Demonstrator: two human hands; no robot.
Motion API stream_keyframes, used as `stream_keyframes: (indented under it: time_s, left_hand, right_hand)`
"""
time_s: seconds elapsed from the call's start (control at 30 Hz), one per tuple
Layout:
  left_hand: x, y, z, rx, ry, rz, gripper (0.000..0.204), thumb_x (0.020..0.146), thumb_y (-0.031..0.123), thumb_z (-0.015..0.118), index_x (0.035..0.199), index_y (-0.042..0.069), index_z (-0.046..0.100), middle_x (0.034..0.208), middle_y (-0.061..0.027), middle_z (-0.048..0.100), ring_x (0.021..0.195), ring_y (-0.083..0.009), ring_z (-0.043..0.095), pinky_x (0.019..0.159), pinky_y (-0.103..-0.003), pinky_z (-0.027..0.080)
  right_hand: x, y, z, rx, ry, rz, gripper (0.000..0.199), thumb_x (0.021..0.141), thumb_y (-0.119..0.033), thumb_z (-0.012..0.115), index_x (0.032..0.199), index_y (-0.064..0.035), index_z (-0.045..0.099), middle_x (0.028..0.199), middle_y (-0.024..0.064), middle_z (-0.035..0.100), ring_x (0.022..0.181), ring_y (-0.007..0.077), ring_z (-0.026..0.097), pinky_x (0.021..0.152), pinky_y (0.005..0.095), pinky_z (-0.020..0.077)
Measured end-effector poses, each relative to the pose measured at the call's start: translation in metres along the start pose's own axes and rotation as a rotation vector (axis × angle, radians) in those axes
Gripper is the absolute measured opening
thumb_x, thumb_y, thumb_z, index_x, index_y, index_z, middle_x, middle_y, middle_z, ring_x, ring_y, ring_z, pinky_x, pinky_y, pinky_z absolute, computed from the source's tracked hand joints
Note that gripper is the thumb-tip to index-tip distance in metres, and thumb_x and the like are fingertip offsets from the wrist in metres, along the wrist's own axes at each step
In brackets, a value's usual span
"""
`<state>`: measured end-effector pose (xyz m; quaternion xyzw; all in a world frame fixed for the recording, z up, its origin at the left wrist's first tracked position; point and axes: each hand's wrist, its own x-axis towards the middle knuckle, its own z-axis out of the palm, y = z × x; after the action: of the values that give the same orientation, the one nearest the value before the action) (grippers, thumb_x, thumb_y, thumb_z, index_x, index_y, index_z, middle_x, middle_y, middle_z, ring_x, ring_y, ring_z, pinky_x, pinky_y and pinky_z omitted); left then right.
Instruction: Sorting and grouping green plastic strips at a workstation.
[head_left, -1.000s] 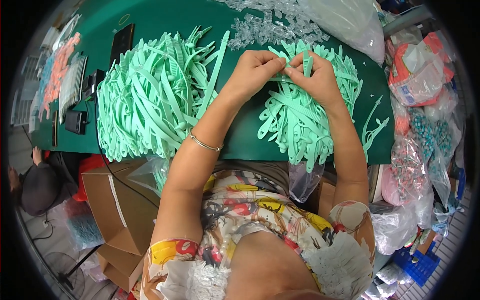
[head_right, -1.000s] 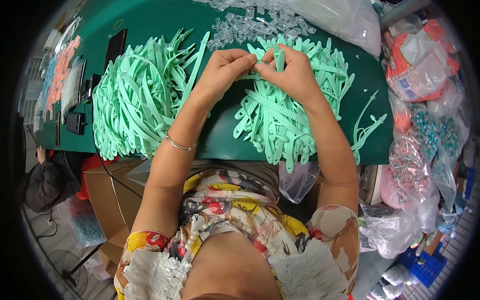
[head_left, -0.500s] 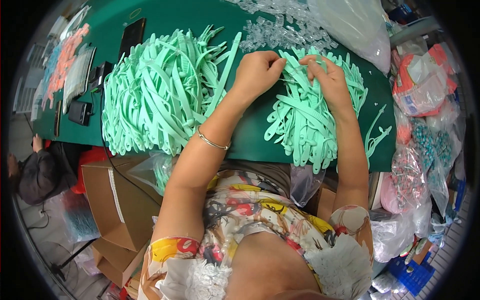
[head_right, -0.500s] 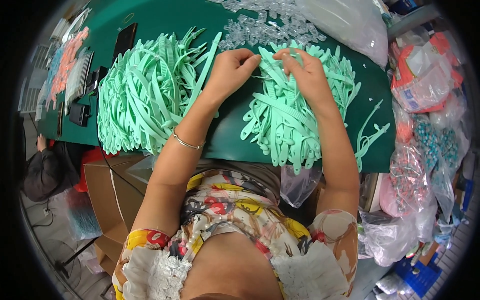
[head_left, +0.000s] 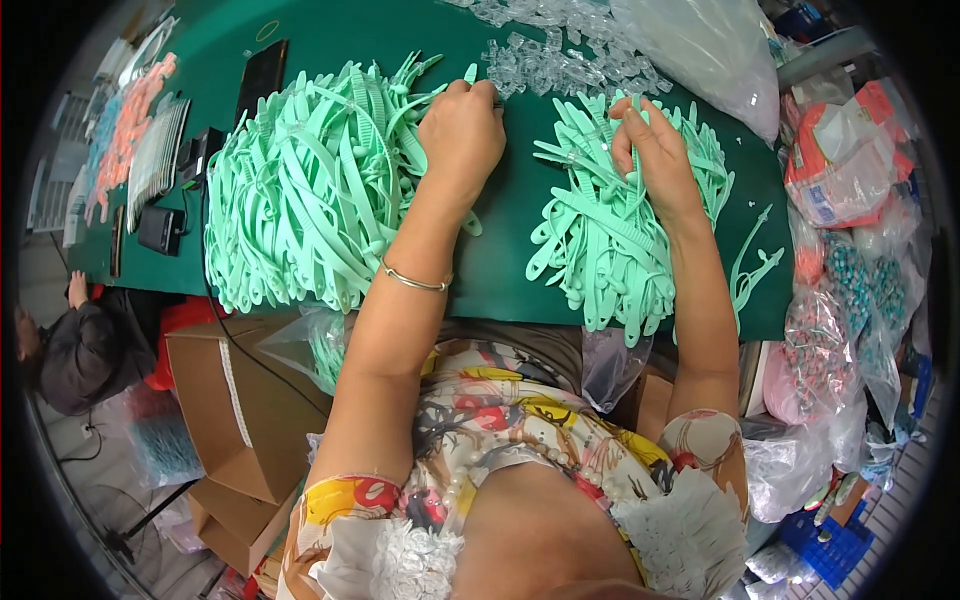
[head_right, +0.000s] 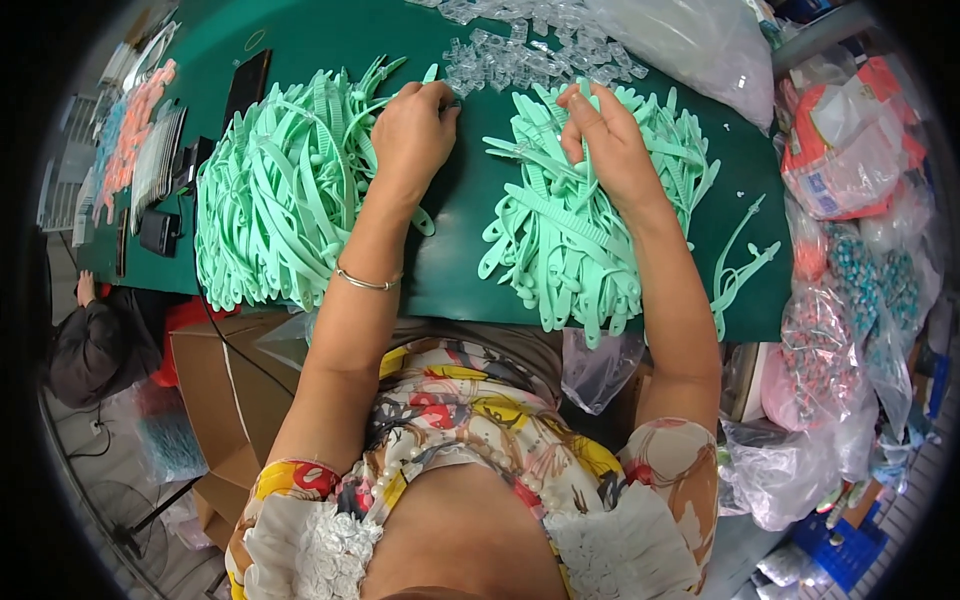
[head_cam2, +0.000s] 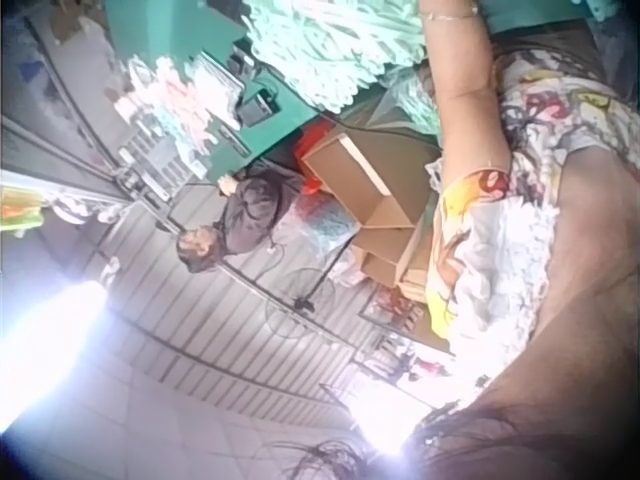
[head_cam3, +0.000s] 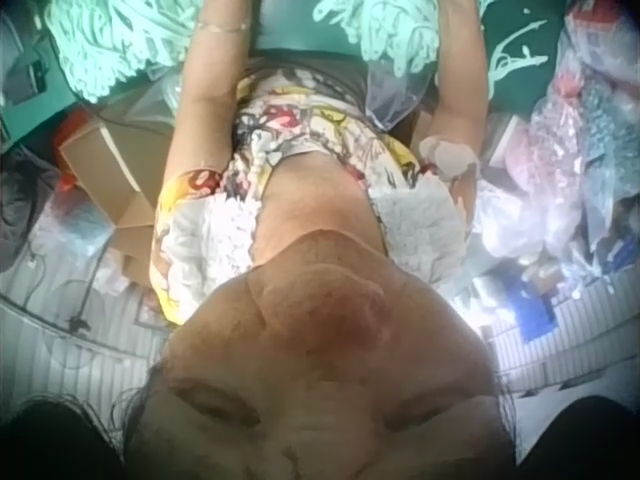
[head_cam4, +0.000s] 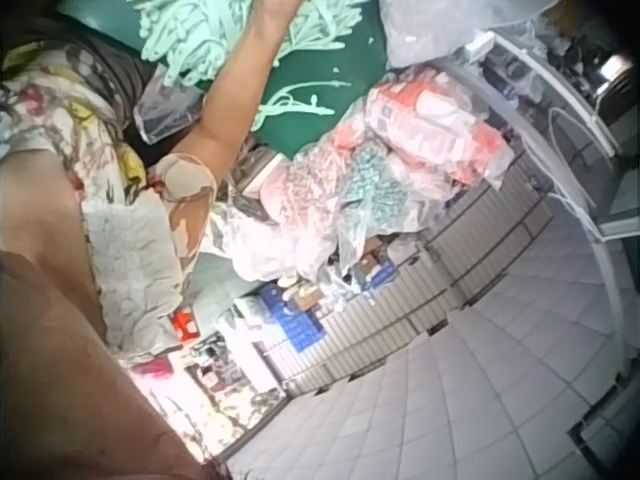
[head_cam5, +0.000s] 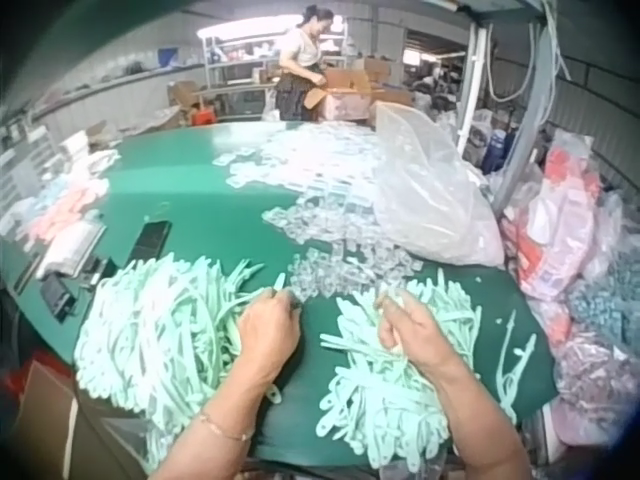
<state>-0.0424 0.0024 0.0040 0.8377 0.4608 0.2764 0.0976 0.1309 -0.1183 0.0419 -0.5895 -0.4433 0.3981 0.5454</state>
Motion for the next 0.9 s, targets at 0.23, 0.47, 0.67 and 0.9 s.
stream_keyframes:
  time_s: [0.23, 0.47, 0.67, 0.9]
  left_hand:
    - [-0.001, -0.002, 0.005, -0.028, -0.02, 0.027, 0.013, 0.073, 0.011, 0.063, 0.086, 0.008, 0.062, 0.082, -0.0089, 0.06, 0.076, -0.0293, 0.059, 0.066, -0.039, 0.047]
    - [-0.001, 0.011, 0.002, -0.654, -0.162, -0.032, 0.014, 0.08, 0.01, 0.059, 0.092, 0.003, 0.059, 0.078, -0.0054, 0.058, 0.068, -0.0169, 0.055, 0.061, -0.028, 0.042]
    - [-0.002, 0.024, -0.007, -1.452, -0.569, -0.305, 0.014, 0.082, 0.011, 0.06, 0.092, 0.002, 0.058, 0.078, 0.0013, 0.056, 0.059, -0.0038, 0.039, 0.052, -0.018, 0.03]
    - [-0.003, 0.031, -0.012, -1.415, -0.61, -0.292, 0.014, 0.079, 0.015, 0.061, 0.088, 0.004, 0.059, 0.075, 0.004, 0.055, 0.062, -0.0034, 0.041, 0.054, -0.017, 0.03]
  right_hand:
    - [0.0, 0.0, -0.001, -0.014, -0.097, -0.009, 0.025, 0.094, -0.022, 0.04, 0.103, -0.0017, 0.052, 0.061, -0.003, 0.039, 0.059, 0.0061, 0.036, 0.059, 0.0202, 0.0316]
    - [0.001, 0.008, 0.0, -0.136, -0.09, -0.101, 0.027, 0.091, -0.018, 0.048, 0.112, -0.0063, 0.058, 0.063, -0.0048, 0.04, 0.061, 0.0052, 0.037, 0.059, 0.0193, 0.0326]
    - [0.0, 0.006, 0.009, -0.045, -0.011, -0.103, 0.017, 0.085, -0.013, 0.058, 0.097, -0.0021, 0.058, 0.067, -0.0012, 0.053, 0.064, 0.0042, 0.049, 0.055, 0.0204, 0.0377]
    - [0.0, 0.006, 0.004, -0.146, -0.08, -0.05, 0.013, 0.082, -0.014, 0.062, 0.085, -0.0019, 0.059, 0.062, -0.001, 0.055, 0.058, 0.0036, 0.049, 0.052, 0.0199, 0.0372]
